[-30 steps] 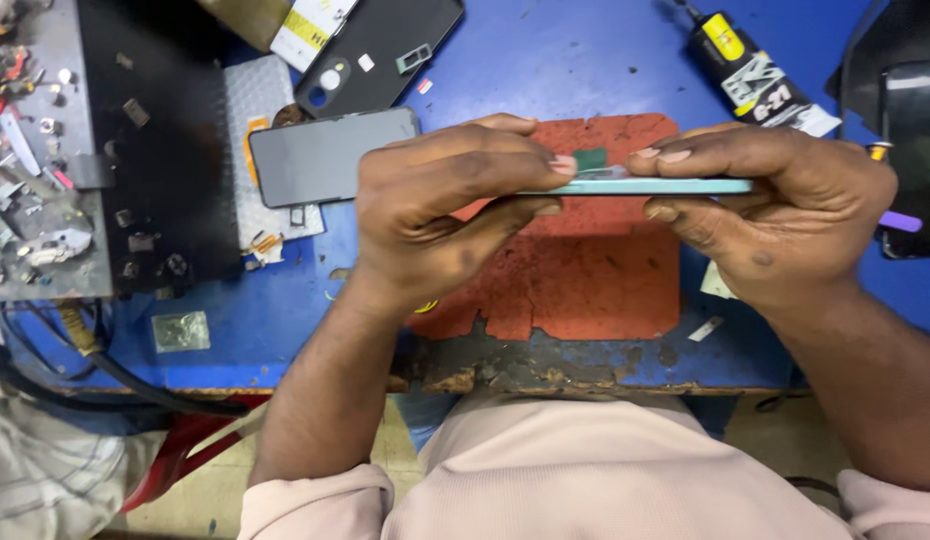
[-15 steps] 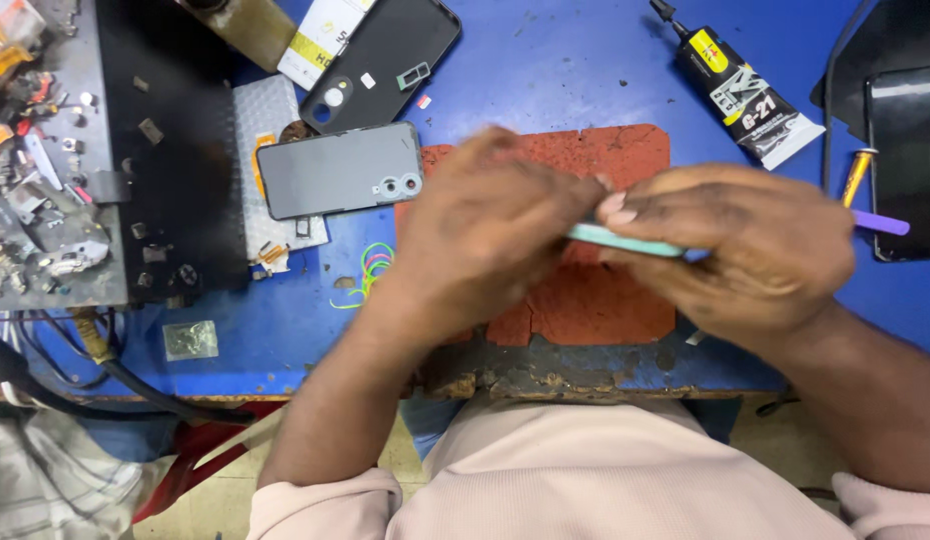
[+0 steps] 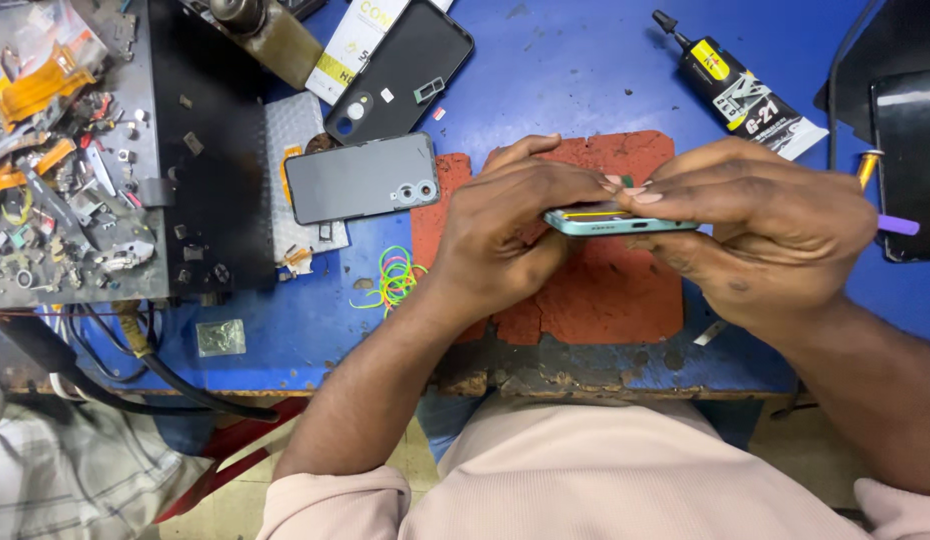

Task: The person applies adhesive to the edges of a smartphone chassis and reassembles the device. They then secure the phone using multiple rubber bands and test the screen functionality. Finally, they handle a second smartphone, removing its back cover and inspecting the internal components.

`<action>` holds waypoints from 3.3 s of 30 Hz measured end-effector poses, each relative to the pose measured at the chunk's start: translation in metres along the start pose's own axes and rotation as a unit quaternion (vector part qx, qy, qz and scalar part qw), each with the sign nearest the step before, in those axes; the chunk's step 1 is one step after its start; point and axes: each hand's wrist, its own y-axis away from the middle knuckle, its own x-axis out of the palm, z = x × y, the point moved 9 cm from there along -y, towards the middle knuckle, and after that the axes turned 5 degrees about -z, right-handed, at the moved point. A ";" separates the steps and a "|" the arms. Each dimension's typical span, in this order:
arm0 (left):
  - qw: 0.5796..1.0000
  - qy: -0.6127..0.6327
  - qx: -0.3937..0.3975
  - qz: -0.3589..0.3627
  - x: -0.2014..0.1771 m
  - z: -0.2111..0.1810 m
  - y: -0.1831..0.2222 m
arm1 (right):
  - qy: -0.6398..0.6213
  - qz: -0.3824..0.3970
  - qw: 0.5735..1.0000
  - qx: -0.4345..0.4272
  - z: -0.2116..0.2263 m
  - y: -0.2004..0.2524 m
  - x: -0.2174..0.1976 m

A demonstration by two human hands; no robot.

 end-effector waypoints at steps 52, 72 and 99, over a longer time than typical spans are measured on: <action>0.994 0.024 0.093 -0.052 -0.020 -0.039 -0.001 | 0.003 0.023 0.998 -0.066 0.004 0.006 0.003; 0.966 -0.105 0.230 -0.053 -0.027 -0.072 0.006 | 0.161 0.017 0.966 -0.202 0.030 0.012 0.002; 0.896 0.315 -0.264 -0.169 0.011 0.057 0.031 | 0.266 0.085 0.951 -0.133 0.019 0.000 0.048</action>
